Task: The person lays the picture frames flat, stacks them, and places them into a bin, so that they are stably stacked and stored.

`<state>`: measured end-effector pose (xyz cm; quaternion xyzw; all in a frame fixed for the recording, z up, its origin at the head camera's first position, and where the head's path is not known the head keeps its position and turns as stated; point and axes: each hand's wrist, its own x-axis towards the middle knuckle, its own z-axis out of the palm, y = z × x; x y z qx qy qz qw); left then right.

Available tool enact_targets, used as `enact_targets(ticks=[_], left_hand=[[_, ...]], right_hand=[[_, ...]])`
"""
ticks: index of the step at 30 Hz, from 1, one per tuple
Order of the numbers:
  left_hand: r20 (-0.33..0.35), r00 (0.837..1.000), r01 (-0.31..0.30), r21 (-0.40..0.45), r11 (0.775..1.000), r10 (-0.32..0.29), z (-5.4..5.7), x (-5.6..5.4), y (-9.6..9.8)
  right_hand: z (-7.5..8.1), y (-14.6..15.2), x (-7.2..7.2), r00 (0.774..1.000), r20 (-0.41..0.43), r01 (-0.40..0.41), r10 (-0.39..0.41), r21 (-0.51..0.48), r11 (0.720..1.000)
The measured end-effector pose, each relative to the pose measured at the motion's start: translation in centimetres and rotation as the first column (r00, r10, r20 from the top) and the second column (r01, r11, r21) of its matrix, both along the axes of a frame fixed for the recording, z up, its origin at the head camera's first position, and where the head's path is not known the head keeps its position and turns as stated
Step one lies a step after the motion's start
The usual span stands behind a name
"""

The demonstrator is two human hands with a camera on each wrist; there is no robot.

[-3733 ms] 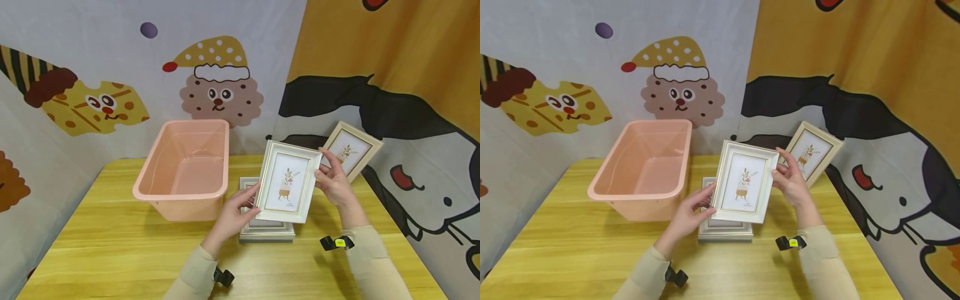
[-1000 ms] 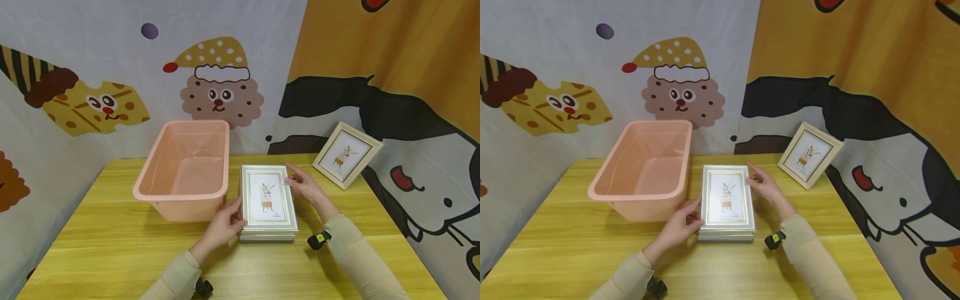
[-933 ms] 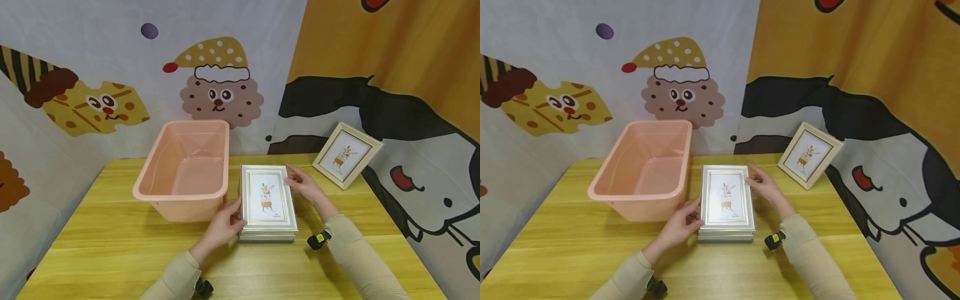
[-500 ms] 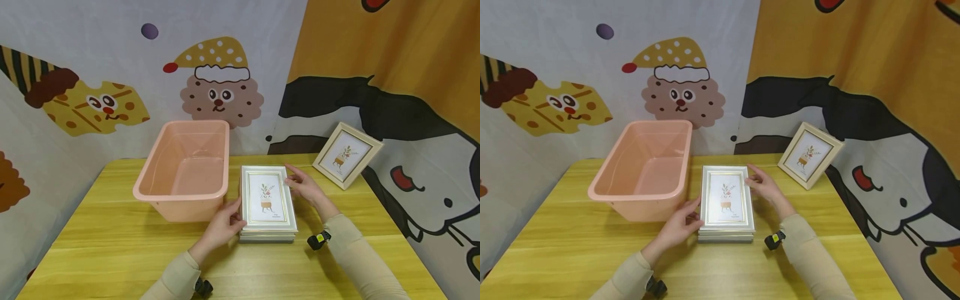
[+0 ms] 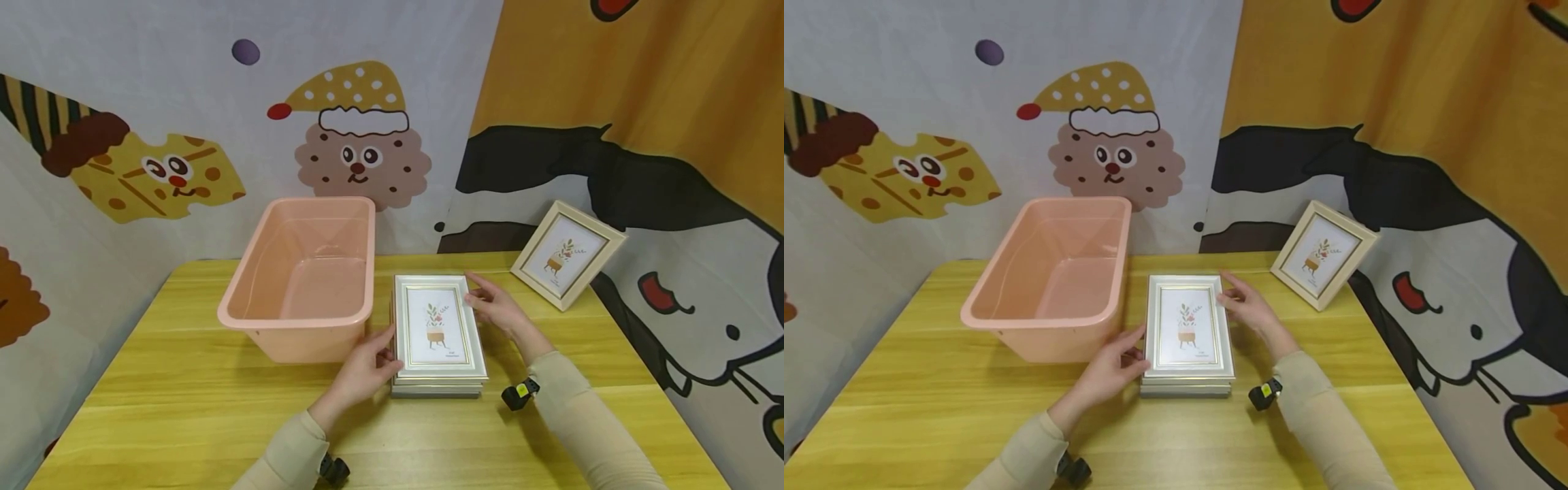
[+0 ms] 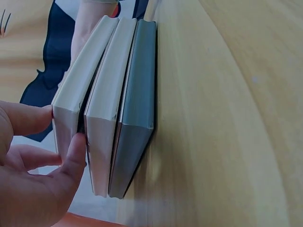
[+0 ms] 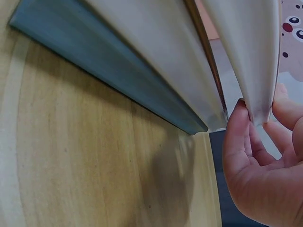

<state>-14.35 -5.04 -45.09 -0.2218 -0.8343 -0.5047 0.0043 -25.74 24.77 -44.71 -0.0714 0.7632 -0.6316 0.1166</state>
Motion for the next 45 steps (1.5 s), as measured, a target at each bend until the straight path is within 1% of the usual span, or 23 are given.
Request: enact_targets(ticks=[4,10,14,21,27,33,36,41,45], left_hand=[[0.0,1.0,-0.01,-0.011,1.0,0.01,0.1,0.0,0.1],[-0.002,1.0,-0.024,-0.005,1.0,0.024,0.1,0.0,0.3],[-0.001,1.0,-0.026,0.004,1.0,0.026,0.0,0.1,0.3],[-0.02,1.0,-0.019,-0.018,1.0,0.018,-0.2,0.2,0.0],[0.003,1.0,-0.015,-0.023,1.0,0.015,-0.1,0.2,0.1],[0.017,1.0,-0.014,-0.018,1.0,0.014,0.0,0.3,0.1],[0.022,1.0,-0.012,-0.006,1.0,0.012,0.1,0.3,0.1],[0.013,1.0,-0.012,-0.011,1.0,0.012,0.1,0.3,0.1],[0.03,0.999,-0.012,0.003,1.0,0.012,0.0,0.1,0.2]], right_hand=[[-0.3,-0.1,-0.1,1.0,0.004,-0.001,0.001,0.005,1.0],[-0.5,-0.1,0.0,1.0,0.006,0.001,-0.002,0.052,0.999],[-0.6,-0.1,0.1,1.0,-0.014,-0.001,0.002,0.074,0.997],[-0.7,-0.3,0.6,0.998,-0.069,0.019,-0.009,0.142,0.99],[-1.0,0.0,0.7,0.994,-0.108,0.01,0.009,0.177,0.984],[-1.1,0.4,1.2,0.997,-0.078,-0.002,0.016,0.177,0.984],[-1.1,0.3,1.6,0.998,-0.061,0.008,0.003,0.177,0.984],[-1.2,0.2,1.8,0.997,-0.074,0.022,-0.007,0.197,0.98],[-1.2,0.2,1.9,0.996,-0.088,0.03,-0.01,0.23,0.973]])
